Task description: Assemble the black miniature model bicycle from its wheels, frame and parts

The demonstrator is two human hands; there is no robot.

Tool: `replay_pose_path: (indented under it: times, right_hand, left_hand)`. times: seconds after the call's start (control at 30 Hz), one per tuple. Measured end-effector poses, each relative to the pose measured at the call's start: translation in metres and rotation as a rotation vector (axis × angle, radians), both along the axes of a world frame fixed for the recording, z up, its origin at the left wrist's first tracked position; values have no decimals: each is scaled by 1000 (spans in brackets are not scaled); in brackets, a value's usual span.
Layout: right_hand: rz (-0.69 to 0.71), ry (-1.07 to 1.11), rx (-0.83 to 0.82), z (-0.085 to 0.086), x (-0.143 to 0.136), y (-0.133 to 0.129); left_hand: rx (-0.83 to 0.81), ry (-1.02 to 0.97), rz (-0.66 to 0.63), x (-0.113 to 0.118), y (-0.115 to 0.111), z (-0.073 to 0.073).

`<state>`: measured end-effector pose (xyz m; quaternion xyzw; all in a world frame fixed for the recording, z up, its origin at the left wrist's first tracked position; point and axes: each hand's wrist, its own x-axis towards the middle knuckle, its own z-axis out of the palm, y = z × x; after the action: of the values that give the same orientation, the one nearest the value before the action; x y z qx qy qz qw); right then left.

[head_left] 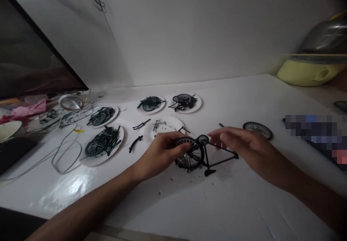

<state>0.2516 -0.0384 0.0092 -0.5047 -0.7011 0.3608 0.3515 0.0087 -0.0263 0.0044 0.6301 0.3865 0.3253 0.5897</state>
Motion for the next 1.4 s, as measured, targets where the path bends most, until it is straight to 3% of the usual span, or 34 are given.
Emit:
replay_pose_path:
  times: [0.33, 0.5, 0.6, 0.73, 0.93, 1.1, 1.2, 1.33, 1.4]
  right_hand:
    - [102, 177, -253, -8, -11, -10]
    - [127, 217, -197, -7, -11, -10]
    - [97, 183, -96, -5, -10, -12]
    - [37, 2, 199, -4, -9, -14]
    - [82, -99, 492, -10, -8, -13]
    - [118, -223, 737, -7, -5, -11]
    - [138, -272, 830, -7, -3, -13]
    - [188, -313, 862, -8, -5, -15]
    - [176, -318, 856, -9, -7, -15]
  left_hand:
    - [78, 93, -44, 1, -3, 1]
    - [123, -40, 106, -7, 2, 6]
    - [80, -241, 185, -17, 10, 8]
    - [61, -308, 209, -26, 19, 11]
    - [136, -231, 160, -26, 17, 12]
    - [384, 32, 272, -20, 13, 14]
    - [261, 55, 272, -14, 10, 14]
    - [-95, -107, 88, -7, 6, 9]
    - [-165, -171, 37, -5, 5, 6]
